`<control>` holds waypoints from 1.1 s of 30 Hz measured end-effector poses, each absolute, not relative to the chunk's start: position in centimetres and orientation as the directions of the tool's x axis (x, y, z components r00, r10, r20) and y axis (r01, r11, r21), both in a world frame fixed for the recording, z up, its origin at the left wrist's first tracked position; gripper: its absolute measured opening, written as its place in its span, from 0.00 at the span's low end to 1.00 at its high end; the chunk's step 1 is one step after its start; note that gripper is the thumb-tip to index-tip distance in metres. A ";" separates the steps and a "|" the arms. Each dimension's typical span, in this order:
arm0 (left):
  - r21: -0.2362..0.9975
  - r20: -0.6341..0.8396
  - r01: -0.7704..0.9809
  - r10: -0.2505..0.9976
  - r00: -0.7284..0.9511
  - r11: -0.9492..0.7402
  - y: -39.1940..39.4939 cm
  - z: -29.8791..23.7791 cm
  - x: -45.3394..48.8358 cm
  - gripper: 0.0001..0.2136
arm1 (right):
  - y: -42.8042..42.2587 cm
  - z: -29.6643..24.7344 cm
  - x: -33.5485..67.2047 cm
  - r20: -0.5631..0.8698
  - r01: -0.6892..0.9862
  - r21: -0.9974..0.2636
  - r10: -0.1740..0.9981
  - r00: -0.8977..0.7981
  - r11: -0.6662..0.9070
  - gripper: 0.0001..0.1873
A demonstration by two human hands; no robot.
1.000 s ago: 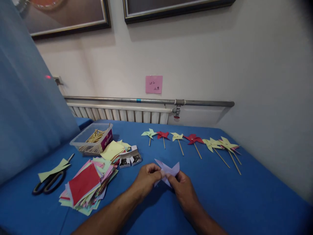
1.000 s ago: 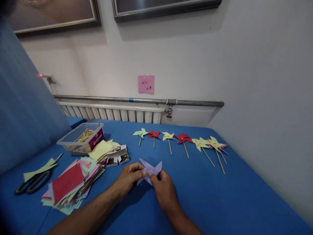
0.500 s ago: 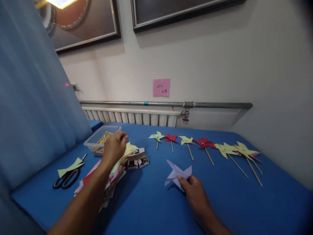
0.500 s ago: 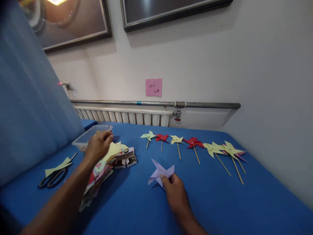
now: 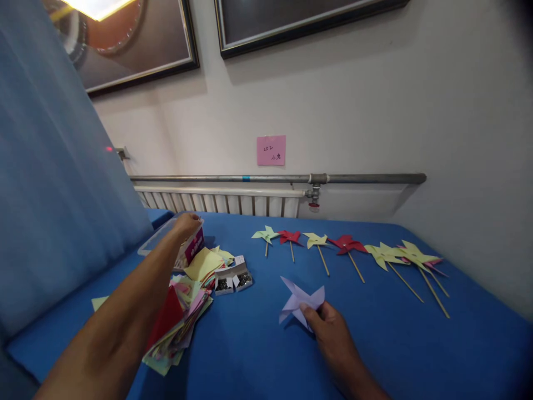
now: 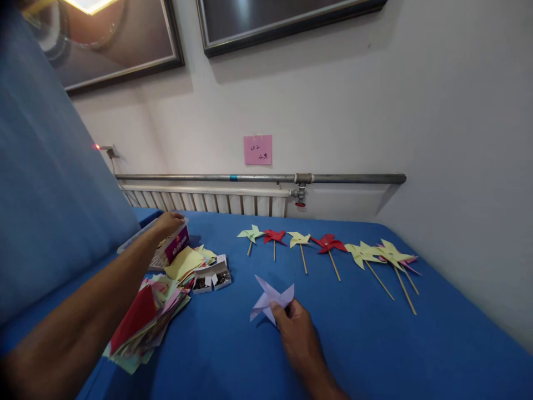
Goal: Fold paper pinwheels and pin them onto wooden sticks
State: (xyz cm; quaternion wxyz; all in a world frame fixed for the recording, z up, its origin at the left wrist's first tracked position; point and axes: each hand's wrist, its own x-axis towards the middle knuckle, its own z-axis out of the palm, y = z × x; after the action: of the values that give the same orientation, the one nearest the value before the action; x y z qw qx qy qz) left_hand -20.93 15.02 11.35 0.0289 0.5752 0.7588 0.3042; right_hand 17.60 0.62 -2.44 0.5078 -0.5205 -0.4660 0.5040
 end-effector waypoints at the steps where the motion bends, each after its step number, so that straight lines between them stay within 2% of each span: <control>1: 0.491 0.287 0.856 0.898 -0.334 0.162 15.2 11.3 -20.6 0.18 | 0.6 -2.4 17.6 -0.049 -0.024 -0.999 0.997 0.053 -0.047 0.19; 3: 0.497 0.250 0.844 0.898 -0.363 0.203 15.4 11.5 -20.1 0.18 | 0.5 -2.4 17.7 -0.043 -0.015 -0.999 0.998 0.050 -0.042 0.20; 5: 0.499 0.287 0.839 0.871 -0.398 0.219 15.3 12.1 -19.7 0.15 | 0.5 -2.3 17.7 -0.044 0.005 -0.999 0.998 0.051 -0.044 0.23; 7: 0.497 0.371 0.840 0.822 -0.432 0.217 14.7 13.1 -18.9 0.12 | 0.5 -2.3 17.7 -0.046 0.020 -0.999 0.997 0.059 -0.047 0.24; 9: 0.493 0.504 0.855 0.747 -0.433 0.163 13.4 13.8 -17.5 0.15 | 0.6 -2.3 17.6 -0.044 0.021 -0.999 0.997 0.068 -0.046 0.25; 10: 0.486 0.583 0.868 0.701 -0.410 0.104 12.5 13.9 -16.5 0.16 | 0.6 -2.4 17.6 -0.045 0.018 -0.999 0.996 0.075 -0.046 0.25; 12: 0.430 0.785 0.880 0.566 -0.252 -0.204 10.2 13.1 -13.8 0.15 | 0.6 -2.4 17.5 -0.044 0.008 -0.999 0.995 0.087 -0.045 0.25; 14: 0.408 0.829 0.800 0.547 -0.121 -0.441 7.8 11.2 -10.5 0.15 | 0.5 -2.3 17.5 -0.042 -0.029 -0.999 0.995 0.087 -0.040 0.24; 16: 0.529 0.738 0.676 0.672 -0.066 -0.514 5.7 8.5 -7.2 0.15 | 0.3 -2.1 17.5 -0.047 -0.086 -0.995 0.995 0.085 -0.040 0.23; 18: 0.724 0.527 0.565 0.846 -0.083 -0.396 4.3 6.0 -4.7 0.14 | 0.1 -1.8 17.6 -0.058 -0.130 -0.991 0.993 0.098 -0.045 0.20; 19: 0.783 0.423 0.537 0.902 -0.088 -0.314 3.9 4.9 -3.9 0.13 | 0.0 -1.7 17.6 -0.064 -0.144 -0.988 0.992 0.105 -0.048 0.19; 20: 0.786 0.350 0.561 0.935 -0.060 -0.258 3.6 4.1 -3.3 0.12 | -0.1 -1.6 17.6 -0.069 -0.154 -0.987 0.992 0.107 -0.052 0.19; 22: 0.693 0.230 0.697 0.973 0.029 -0.185 3.0 3.1 -2.7 0.12 | -0.1 -1.6 17.6 -0.076 -0.169 -0.984 0.992 0.104 -0.058 0.19; 25: 0.406 0.032 0.899 0.985 0.167 -0.165 1.8 2.9 -2.0 0.11 | 0.0 -1.6 17.6 -0.082 -0.180 -0.982 0.992 0.091 -0.065 0.20; 28: 0.192 -0.062 0.962 0.976 0.207 -0.192 0.6 3.2 -0.9 0.13 | 0.0 -1.5 17.6 -0.090 -0.182 -0.980 0.993 0.080 -0.074 0.21; 30: 0.141 -0.089 0.968 0.972 0.220 -0.206 0.2 3.6 -0.5 0.15 | -0.1 -1.4 17.6 -0.097 -0.171 -0.982 0.992 0.075 -0.083 0.21; 33: 0.136 -0.114 0.968 0.967 0.226 -0.210 0.6 4.3 -1.4 0.13 | -0.1 -1.2 17.7 -0.107 -0.174 -0.980 0.992 0.070 -0.093 0.21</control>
State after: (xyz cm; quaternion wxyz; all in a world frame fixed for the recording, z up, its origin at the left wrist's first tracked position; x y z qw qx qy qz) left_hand -1.44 0.58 4.28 0.0888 0.7779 0.6220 -0.0021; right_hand 17.66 -0.13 -1.18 0.5346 -0.4992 -0.4095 0.5452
